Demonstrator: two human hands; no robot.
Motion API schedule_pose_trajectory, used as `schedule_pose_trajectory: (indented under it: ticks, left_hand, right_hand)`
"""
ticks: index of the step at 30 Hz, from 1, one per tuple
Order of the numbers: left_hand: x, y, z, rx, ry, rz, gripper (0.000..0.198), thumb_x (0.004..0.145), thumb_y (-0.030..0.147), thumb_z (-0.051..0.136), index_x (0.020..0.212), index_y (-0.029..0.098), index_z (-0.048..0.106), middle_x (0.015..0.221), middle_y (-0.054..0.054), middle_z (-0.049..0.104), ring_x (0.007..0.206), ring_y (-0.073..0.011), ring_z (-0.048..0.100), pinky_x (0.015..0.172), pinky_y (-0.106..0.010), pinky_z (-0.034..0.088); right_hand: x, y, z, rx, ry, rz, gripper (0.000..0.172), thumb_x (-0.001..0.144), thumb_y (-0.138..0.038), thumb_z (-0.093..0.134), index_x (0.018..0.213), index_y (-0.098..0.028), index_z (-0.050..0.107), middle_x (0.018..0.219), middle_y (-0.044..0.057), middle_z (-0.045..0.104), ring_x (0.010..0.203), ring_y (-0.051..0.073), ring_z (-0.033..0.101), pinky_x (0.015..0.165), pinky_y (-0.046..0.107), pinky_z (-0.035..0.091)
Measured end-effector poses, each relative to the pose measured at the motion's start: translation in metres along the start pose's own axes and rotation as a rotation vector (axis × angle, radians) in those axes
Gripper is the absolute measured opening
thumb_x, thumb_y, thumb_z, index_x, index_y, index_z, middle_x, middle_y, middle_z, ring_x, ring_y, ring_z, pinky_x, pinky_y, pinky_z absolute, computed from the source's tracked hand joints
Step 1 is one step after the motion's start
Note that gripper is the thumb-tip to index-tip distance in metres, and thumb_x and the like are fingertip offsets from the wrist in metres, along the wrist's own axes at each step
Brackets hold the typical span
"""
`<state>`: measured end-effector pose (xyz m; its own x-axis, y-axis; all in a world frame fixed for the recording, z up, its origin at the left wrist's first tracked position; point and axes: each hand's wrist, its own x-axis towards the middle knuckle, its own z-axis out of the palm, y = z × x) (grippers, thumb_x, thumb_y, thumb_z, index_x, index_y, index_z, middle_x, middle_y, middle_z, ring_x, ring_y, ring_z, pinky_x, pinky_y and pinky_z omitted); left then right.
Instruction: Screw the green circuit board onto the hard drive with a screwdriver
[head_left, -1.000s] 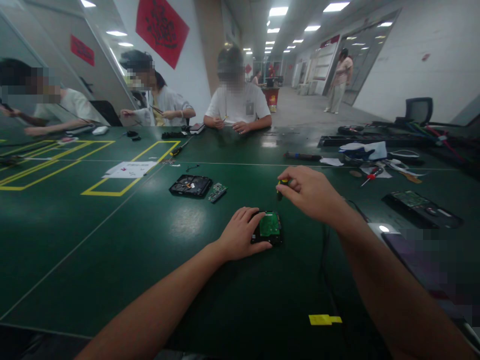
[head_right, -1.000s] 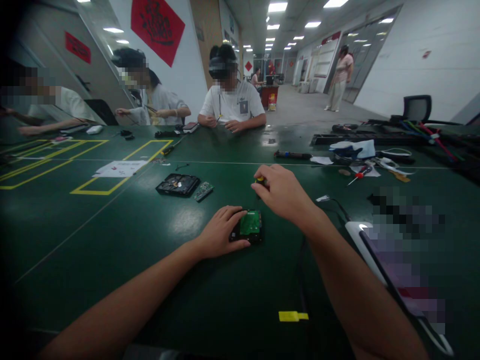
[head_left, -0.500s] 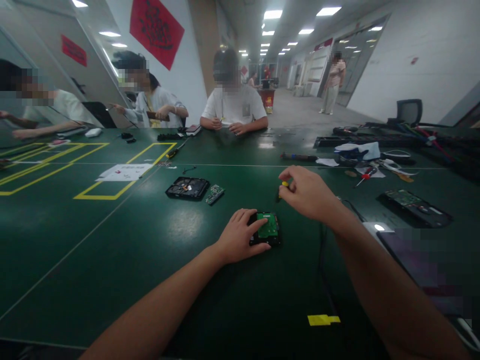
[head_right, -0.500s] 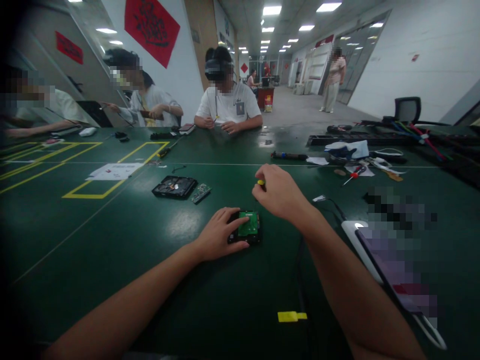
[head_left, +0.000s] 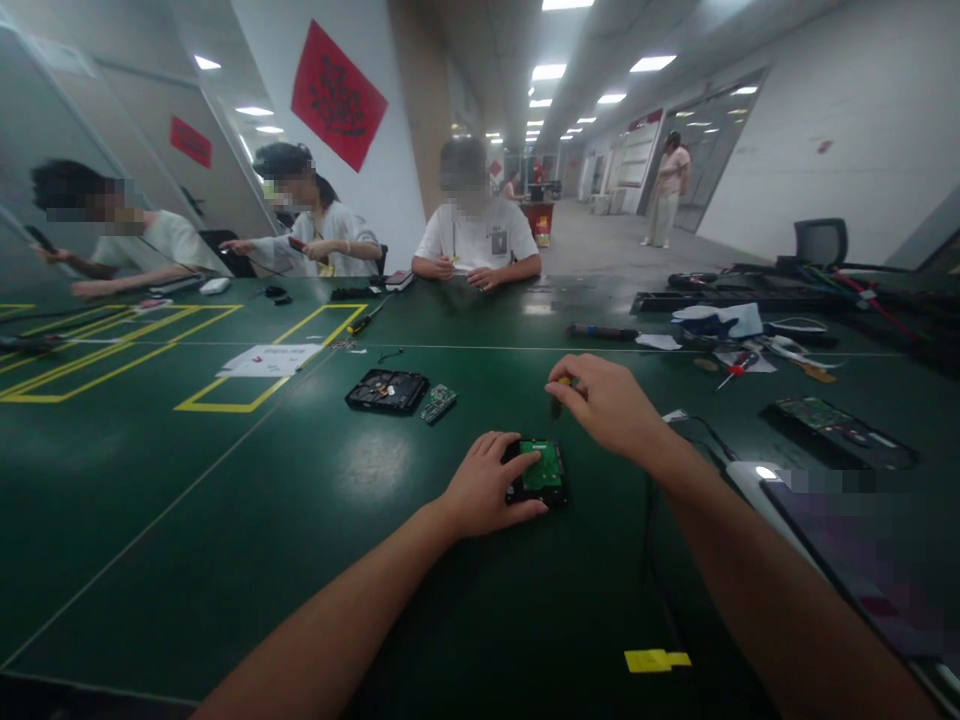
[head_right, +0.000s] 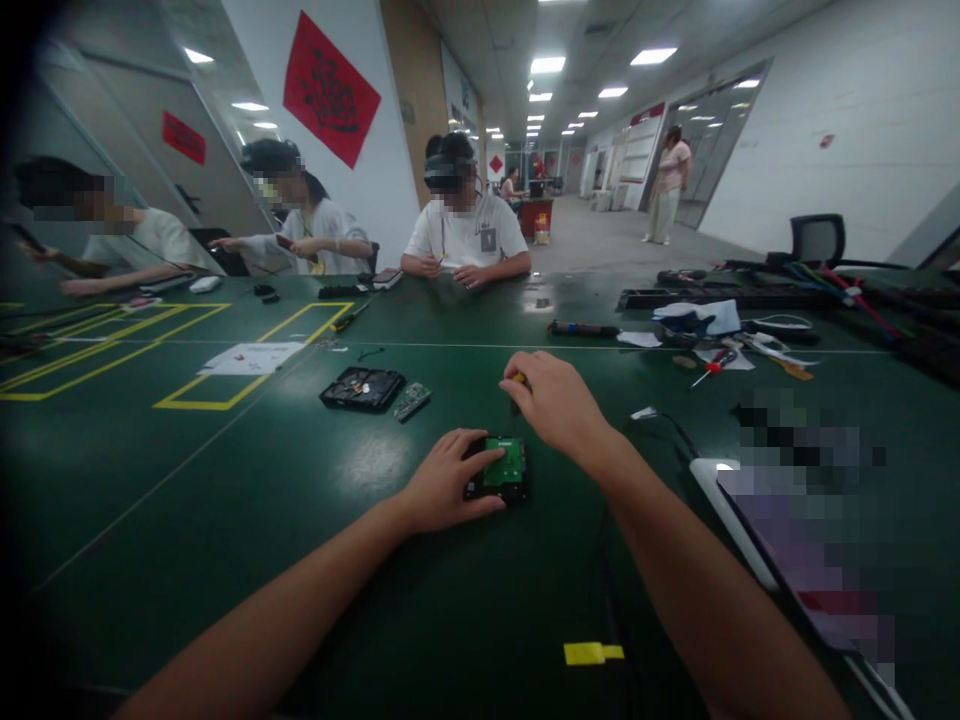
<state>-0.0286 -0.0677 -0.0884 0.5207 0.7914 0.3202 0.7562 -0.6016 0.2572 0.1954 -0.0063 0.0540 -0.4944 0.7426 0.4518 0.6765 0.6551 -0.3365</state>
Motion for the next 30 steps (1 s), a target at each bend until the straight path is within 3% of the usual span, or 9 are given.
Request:
schedule_pose_trajectory:
  ticks: [5, 12, 14, 18, 22, 25, 30]
  left_hand:
    - [-0.0006, -0.0006, -0.0017, -0.012, 0.001, 0.007, 0.077, 0.089, 0.070, 0.073, 0.152, 0.029, 0.057, 0.154, -0.015, 0.048, 0.140, -0.0388, 0.047, 0.118, -0.061, 0.040]
    - [-0.0005, -0.0009, -0.0003, -0.007, 0.002, -0.005, 0.076, 0.089, 0.071, 0.072, 0.152, 0.030, 0.057, 0.155, -0.015, 0.047, 0.141, -0.0389, 0.047, 0.118, -0.061, 0.040]
    - [-0.0005, -0.0010, -0.0003, -0.002, 0.003, 0.000, 0.077, 0.089, 0.071, 0.072, 0.152, 0.030, 0.057, 0.155, -0.015, 0.047, 0.141, -0.0389, 0.047, 0.118, -0.061, 0.040]
    - [-0.0010, -0.0013, -0.0008, 0.002, 0.004, 0.006, 0.076, 0.090, 0.070, 0.072, 0.153, 0.030, 0.056, 0.154, -0.015, 0.048, 0.140, -0.0386, 0.047, 0.118, -0.061, 0.040]
    - [-0.0013, -0.0015, -0.0009, -0.002, 0.005, 0.007, 0.077, 0.089, 0.071, 0.072, 0.153, 0.031, 0.056, 0.155, -0.015, 0.047, 0.141, -0.0388, 0.047, 0.119, -0.061, 0.040]
    - [-0.0011, -0.0015, -0.0005, -0.006, 0.010, 0.004, 0.077, 0.089, 0.071, 0.072, 0.153, 0.031, 0.056, 0.155, -0.015, 0.047, 0.141, -0.0388, 0.047, 0.119, -0.061, 0.040]
    - [-0.0001, -0.0009, -0.0002, -0.017, 0.016, 0.000, 0.077, 0.088, 0.071, 0.074, 0.152, 0.031, 0.057, 0.154, -0.015, 0.048, 0.140, -0.0393, 0.048, 0.118, -0.061, 0.040]
  right_hand:
    - [-0.0002, 0.0028, 0.0021, 0.091, -0.056, 0.025, 0.017, 0.099, -0.022, 0.056, 0.111, -0.021, 0.067, 0.092, 0.005, 0.073, 0.084, 0.022, 0.065, 0.078, 0.034, 0.045]
    - [0.0028, 0.0049, 0.0033, 0.032, -0.022, -0.033, 0.008, 0.098, -0.023, 0.057, 0.092, -0.023, 0.063, 0.094, 0.006, 0.068, 0.092, 0.024, 0.061, 0.085, 0.037, 0.044]
    - [0.0022, 0.0055, 0.0031, 0.058, -0.040, -0.018, 0.005, 0.096, -0.020, 0.060, 0.097, -0.023, 0.064, 0.096, 0.006, 0.069, 0.091, 0.023, 0.062, 0.083, 0.037, 0.044]
    - [-0.0007, 0.0030, 0.0031, 0.116, -0.037, 0.074, 0.016, 0.095, -0.024, 0.062, 0.111, -0.020, 0.064, 0.095, 0.007, 0.071, 0.085, 0.023, 0.064, 0.076, 0.035, 0.044]
    - [0.0007, 0.0008, 0.0052, 0.109, -0.002, 0.044, 0.011, 0.101, -0.032, 0.057, 0.100, -0.022, 0.062, 0.097, 0.008, 0.069, 0.088, 0.024, 0.063, 0.079, 0.037, 0.045]
    - [0.0033, 0.0010, 0.0068, 0.062, -0.014, -0.021, 0.013, 0.102, -0.026, 0.050, 0.092, -0.023, 0.059, 0.097, 0.008, 0.067, 0.094, 0.025, 0.061, 0.085, 0.039, 0.045]
    - [0.0017, 0.0013, 0.0064, 0.119, 0.013, 0.023, 0.007, 0.098, -0.023, 0.056, 0.103, -0.022, 0.061, 0.105, 0.009, 0.072, 0.094, 0.025, 0.065, 0.085, 0.039, 0.048]
